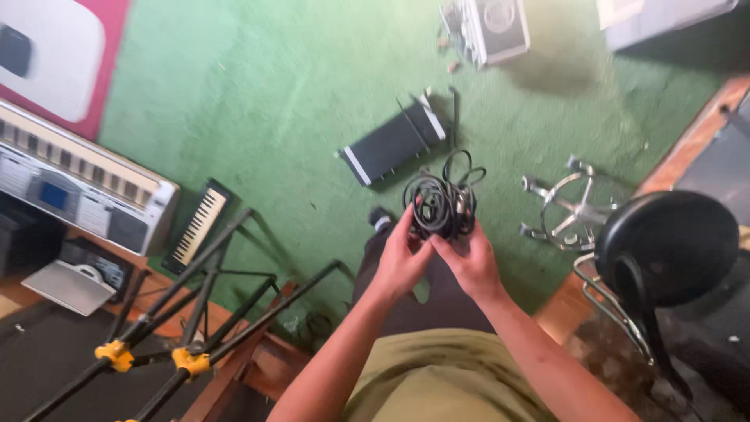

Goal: The person closes a black case, picks up a gold case from the floor to place it on a workbench, and opens it. The person then gathers microphones, a foam insert, a manual, a coiled cable, and antennae from the floor and places them on the workbench.

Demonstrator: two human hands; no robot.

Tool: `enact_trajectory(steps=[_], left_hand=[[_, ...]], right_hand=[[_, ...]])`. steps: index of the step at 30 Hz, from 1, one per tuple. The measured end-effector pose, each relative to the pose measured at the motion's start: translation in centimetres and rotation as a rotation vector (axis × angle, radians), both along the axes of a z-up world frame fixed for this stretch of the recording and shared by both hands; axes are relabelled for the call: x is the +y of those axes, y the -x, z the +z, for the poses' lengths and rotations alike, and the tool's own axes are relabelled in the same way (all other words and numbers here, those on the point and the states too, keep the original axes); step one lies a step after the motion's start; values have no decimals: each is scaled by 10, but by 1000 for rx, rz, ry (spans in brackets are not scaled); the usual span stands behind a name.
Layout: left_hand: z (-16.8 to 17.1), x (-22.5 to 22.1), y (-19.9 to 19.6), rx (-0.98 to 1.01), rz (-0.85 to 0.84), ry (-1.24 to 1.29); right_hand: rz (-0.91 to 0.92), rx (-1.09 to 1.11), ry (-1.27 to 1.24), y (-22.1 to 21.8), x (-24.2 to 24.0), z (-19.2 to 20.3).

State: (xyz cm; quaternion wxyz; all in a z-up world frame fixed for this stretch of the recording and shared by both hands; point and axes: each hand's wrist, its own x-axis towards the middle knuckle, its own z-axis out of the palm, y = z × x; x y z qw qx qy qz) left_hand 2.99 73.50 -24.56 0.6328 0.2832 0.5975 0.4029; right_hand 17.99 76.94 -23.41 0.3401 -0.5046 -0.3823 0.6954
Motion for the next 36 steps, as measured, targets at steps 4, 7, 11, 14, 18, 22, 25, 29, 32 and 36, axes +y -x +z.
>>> enact_trajectory(steps=[4,7,11,14,18,22,25,29,32,36], left_hand=[[85,-11,17,-27,33,-199],[133,-23,33,-135,70,-314],[176,-36,46,3,8,-327],[195,-41,53,73,-23,-341],[207,-46,60,91,-2,-461],[210,-53,67,140,-5,-521],[210,-57,74,117,6,-511],[210,-63,81,117,41,-573],[212,-73,80,167,55,-563],[210,-83,73,192,111,-461]], right_hand=[[55,-161,-118,12,-8,83],[85,-143,-180,26,-6,120],[132,90,-210,25,-18,156],[98,27,-198,30,-27,174],[31,-12,-186,45,-28,193],[55,-25,-214,61,-31,208],[55,-14,-263,75,-36,211],[20,57,-229,86,-41,208],[38,144,-208,85,-41,206],[92,142,-77,81,-41,203]])
